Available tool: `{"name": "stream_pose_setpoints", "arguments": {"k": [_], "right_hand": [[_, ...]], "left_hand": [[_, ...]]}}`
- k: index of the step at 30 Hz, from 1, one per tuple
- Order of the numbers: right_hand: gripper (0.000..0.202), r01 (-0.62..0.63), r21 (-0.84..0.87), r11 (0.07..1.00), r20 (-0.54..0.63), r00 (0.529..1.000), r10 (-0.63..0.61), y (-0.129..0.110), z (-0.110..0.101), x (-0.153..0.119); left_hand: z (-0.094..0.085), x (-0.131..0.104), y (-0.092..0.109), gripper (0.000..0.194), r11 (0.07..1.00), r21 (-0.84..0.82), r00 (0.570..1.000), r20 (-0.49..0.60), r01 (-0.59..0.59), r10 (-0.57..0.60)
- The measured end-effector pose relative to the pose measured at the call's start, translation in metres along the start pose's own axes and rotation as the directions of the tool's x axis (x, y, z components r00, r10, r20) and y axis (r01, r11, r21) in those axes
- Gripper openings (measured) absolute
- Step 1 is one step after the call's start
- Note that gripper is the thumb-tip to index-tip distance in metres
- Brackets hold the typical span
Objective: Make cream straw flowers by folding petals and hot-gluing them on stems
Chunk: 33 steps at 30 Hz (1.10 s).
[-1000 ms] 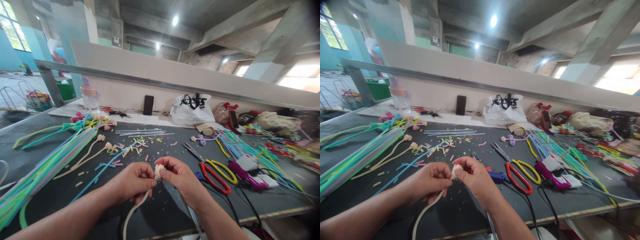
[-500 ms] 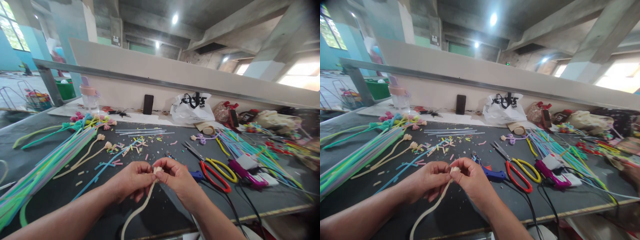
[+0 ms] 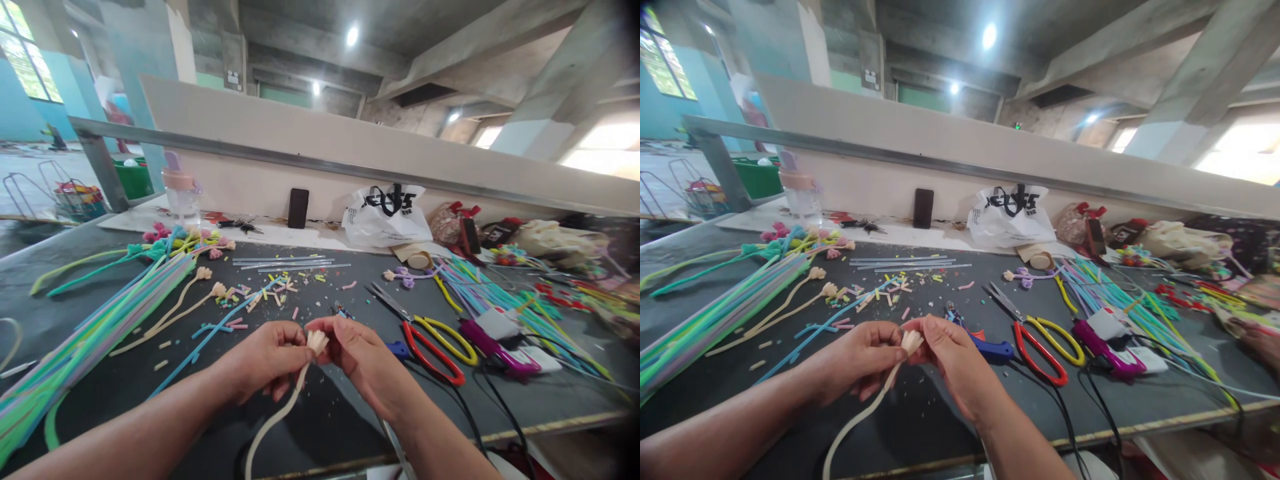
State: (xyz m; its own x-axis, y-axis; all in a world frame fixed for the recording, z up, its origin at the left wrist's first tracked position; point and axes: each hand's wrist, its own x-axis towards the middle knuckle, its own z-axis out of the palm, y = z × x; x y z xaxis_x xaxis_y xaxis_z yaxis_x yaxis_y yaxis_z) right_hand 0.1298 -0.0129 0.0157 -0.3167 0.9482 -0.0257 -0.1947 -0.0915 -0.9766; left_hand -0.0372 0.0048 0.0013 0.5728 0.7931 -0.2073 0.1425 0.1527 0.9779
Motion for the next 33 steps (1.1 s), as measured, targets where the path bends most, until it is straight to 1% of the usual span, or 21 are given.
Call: {"name": "stream_pose_setpoints", "arguments": {"k": [4, 7, 14, 19, 24, 29, 33], "right_hand": [[0.023, -0.025, -0.129, 0.991, -0.041, 0.999, 0.020, -0.002, -0.001, 0.002], [0.019, -0.034, -0.178, 0.984, -0.038, 0.999, 0.028, -0.003, -0.003, 0.003], [0.020, -0.057, -0.247, 0.967, -0.006, 0.998, 0.057, -0.009, -0.009, 0.002], [0.022, -0.081, -0.282, 0.956, 0.005, 0.996, 0.086, -0.010, -0.014, 0.003], [0.019, -0.088, -0.323, 0.942, -0.004, 0.996, 0.092, -0.010, -0.015, 0.005], [0.021, -0.081, -0.300, 0.950, -0.007, 0.997, 0.082, -0.011, -0.014, 0.004], [0.030, -0.089, -0.246, 0.965, 0.013, 0.995, 0.095, -0.012, -0.015, 0.002]], "left_hand": [[0.000, 0.000, -0.001, 0.022, 1.000, -0.003, 1.000, 0.015, -0.009, 0.009], [0.000, 0.000, 0.000, 0.023, 1.000, 0.002, 1.000, 0.025, 0.001, -0.001], [0.003, -0.001, 0.003, 0.027, 0.999, 0.027, 0.999, 0.017, 0.027, -0.028], [0.004, -0.001, 0.002, 0.022, 0.999, 0.025, 0.999, 0.036, 0.039, -0.039], [0.004, -0.002, 0.001, 0.019, 0.999, 0.020, 0.998, 0.044, 0.045, -0.045], [0.004, -0.002, 0.002, 0.017, 0.999, 0.011, 0.998, 0.047, 0.047, -0.048], [0.005, -0.001, 0.002, 0.018, 0.999, -0.005, 0.998, 0.047, 0.036, -0.036]]}}
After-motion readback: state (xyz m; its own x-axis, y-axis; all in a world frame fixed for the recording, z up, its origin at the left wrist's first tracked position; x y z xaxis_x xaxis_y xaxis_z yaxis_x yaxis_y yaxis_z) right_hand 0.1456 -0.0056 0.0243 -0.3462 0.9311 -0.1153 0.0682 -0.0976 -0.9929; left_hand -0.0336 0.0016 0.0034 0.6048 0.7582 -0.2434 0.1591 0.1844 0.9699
